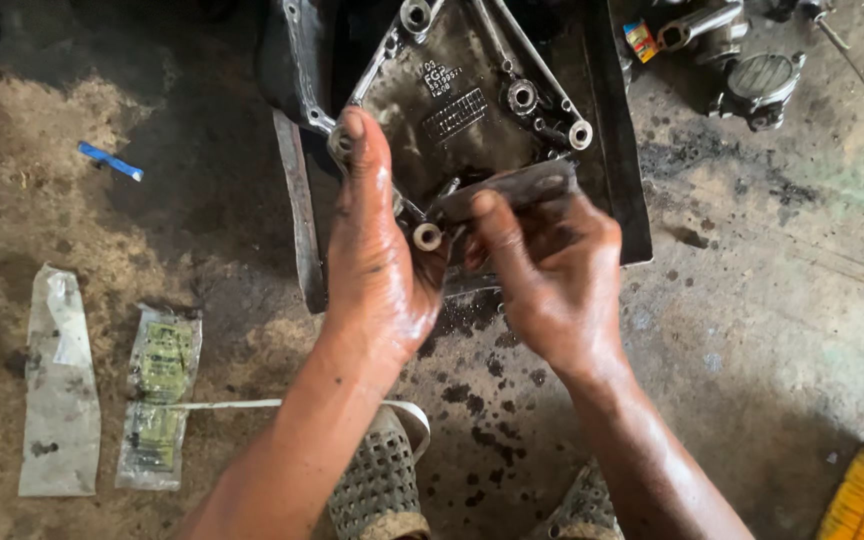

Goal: The person scrubs a metal engine casing with a wire brush and a rag while it sits in a black tray filled with dark liquid. They repeatedly dip the brush into the liquid and scrub various surfaces of the part, including the bolt holes and flat faces.

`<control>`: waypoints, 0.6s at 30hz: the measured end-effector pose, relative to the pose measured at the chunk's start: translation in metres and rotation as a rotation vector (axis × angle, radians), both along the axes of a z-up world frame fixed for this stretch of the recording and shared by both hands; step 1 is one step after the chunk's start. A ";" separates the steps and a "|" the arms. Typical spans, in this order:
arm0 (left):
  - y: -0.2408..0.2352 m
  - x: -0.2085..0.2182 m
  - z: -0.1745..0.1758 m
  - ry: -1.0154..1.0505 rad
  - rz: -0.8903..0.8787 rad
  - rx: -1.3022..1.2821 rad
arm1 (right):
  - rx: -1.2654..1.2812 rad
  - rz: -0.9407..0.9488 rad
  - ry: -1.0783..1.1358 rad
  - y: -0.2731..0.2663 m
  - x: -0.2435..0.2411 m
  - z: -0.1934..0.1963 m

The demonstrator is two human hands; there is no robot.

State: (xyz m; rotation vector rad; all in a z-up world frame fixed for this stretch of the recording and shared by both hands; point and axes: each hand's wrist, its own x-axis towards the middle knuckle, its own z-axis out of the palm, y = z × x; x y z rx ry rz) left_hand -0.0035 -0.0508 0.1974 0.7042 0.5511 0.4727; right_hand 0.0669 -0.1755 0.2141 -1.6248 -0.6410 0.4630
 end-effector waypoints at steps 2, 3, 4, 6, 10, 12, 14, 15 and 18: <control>0.002 -0.003 -0.002 -0.048 -0.013 -0.039 | -0.120 0.052 -0.032 -0.003 0.007 0.001; 0.003 -0.005 -0.002 -0.068 -0.019 -0.059 | -0.179 0.079 -0.044 -0.006 0.009 0.002; 0.003 -0.006 -0.001 -0.068 -0.027 -0.083 | -0.177 0.095 -0.120 -0.008 0.013 0.005; 0.007 -0.005 0.000 -0.070 -0.038 -0.126 | -0.167 0.130 -0.275 -0.008 0.024 0.012; 0.009 -0.003 0.002 -0.059 -0.070 -0.051 | 0.029 0.491 -0.351 0.002 0.046 0.034; 0.008 -0.002 0.006 -0.006 -0.100 -0.071 | -0.085 0.551 -0.436 0.006 0.051 0.044; 0.007 0.000 0.011 -0.053 -0.152 -0.091 | -0.044 0.571 -0.606 0.010 0.052 0.050; 0.007 0.000 0.014 -0.076 -0.174 -0.098 | -0.019 0.583 -0.692 0.013 0.052 0.052; 0.008 0.000 0.018 -0.122 -0.141 -0.101 | -0.113 0.562 -0.493 0.015 0.052 0.051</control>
